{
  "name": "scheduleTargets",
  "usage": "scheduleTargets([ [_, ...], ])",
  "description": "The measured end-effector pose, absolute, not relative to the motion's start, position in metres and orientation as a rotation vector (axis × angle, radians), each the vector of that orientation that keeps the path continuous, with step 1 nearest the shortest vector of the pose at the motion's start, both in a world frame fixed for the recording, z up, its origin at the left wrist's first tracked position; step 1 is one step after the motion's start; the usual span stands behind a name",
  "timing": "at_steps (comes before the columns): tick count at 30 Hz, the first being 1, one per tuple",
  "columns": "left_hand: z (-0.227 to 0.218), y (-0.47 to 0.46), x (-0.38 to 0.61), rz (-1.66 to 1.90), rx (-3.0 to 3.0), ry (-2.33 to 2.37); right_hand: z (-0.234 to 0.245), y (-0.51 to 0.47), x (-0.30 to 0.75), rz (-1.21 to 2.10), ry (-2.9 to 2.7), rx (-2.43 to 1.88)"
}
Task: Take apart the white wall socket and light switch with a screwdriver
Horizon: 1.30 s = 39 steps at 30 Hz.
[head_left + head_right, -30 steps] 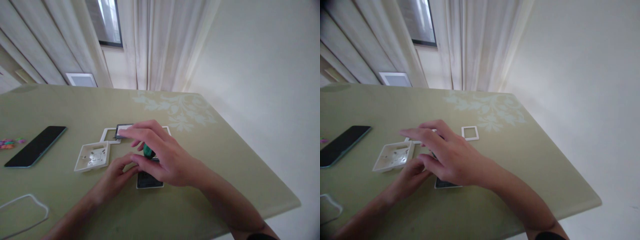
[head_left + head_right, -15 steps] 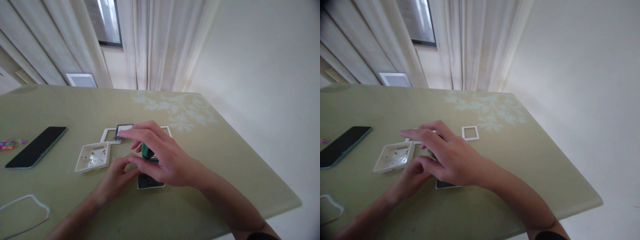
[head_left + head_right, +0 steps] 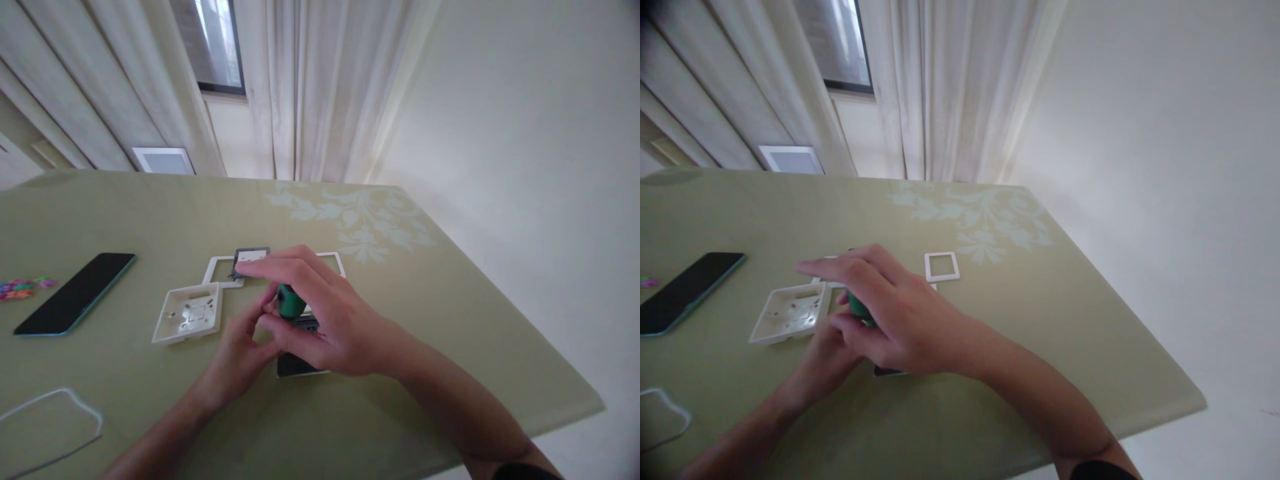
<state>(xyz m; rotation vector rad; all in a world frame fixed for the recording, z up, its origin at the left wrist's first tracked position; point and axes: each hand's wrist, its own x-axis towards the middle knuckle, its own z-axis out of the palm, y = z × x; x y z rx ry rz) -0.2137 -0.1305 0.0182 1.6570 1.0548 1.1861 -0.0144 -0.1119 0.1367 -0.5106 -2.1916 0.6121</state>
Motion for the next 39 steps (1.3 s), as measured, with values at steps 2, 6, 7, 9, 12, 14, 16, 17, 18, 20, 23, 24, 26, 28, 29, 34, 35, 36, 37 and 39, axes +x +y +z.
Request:
scheduleTargets([
  [2,0.015,-0.132,-0.217,1.190,1.671,1.043,0.136,-0.112,-0.014,0.627,-2.184,-0.522],
  [6,0.016,-0.134,-0.226,1.071,1.764,0.955,0.134,-0.112,-0.013,0.665,-2.178,-0.540],
  [7,0.018,-0.134,-0.225,1.065,1.775,0.944,0.134,-0.112,-0.013,0.673,-2.174,-0.538],
  [9,0.022,-0.132,-0.220,1.090,1.760,0.941,0.135,-0.112,-0.013,0.677,-2.160,-0.531],
  [12,0.022,-0.131,-0.211,1.128,1.664,0.992,0.136,-0.111,-0.013,0.656,-2.144,-0.538],
  [14,0.019,-0.132,-0.211,1.113,1.603,1.014,0.136,-0.111,-0.014,0.640,-2.134,-0.540],
  [16,0.016,-0.135,-0.215,1.100,1.580,1.004,0.136,-0.111,-0.014,0.633,-2.122,-0.530],
  [17,0.015,-0.135,-0.218,1.096,1.580,0.993,0.135,-0.111,-0.014,0.635,-2.120,-0.528],
  [18,0.015,-0.136,-0.220,1.100,1.586,0.985,0.135,-0.111,-0.014,0.640,-2.120,-0.530],
  [20,0.018,-0.136,-0.222,1.099,1.619,0.958,0.134,-0.111,-0.014,0.654,-2.114,-0.536],
  [23,0.025,-0.134,-0.217,1.093,1.654,0.942,0.134,-0.112,-0.015,0.653,-2.106,-0.547],
  [24,0.026,-0.134,-0.214,1.098,1.646,0.959,0.134,-0.112,-0.015,0.649,-2.098,-0.543],
  [26,0.025,-0.134,-0.210,1.114,1.613,1.017,0.133,-0.112,-0.015,0.655,-2.095,-0.534],
  [28,0.021,-0.134,-0.210,1.099,1.634,1.052,0.131,-0.111,-0.015,0.688,-2.117,-0.549],
  [29,0.018,-0.134,-0.212,1.064,1.697,1.049,0.130,-0.111,-0.015,0.712,-2.130,-0.555],
  [34,0.013,-0.135,-0.219,0.701,2.189,1.026,0.131,-0.111,-0.010,0.809,-1.889,-0.448],
  [35,0.014,-0.136,-0.219,0.657,2.238,1.032,0.133,-0.111,-0.008,0.811,-1.805,-0.445],
  [36,0.017,-0.137,-0.219,0.634,2.267,1.036,0.137,-0.113,-0.005,0.800,-1.732,-0.459],
  [37,0.019,-0.138,-0.219,0.622,2.279,1.034,0.141,-0.114,-0.002,0.773,-1.671,-0.479],
  [39,0.022,-0.140,-0.218,0.606,2.269,1.010,0.150,-0.116,0.005,0.683,-1.582,-0.513],
])
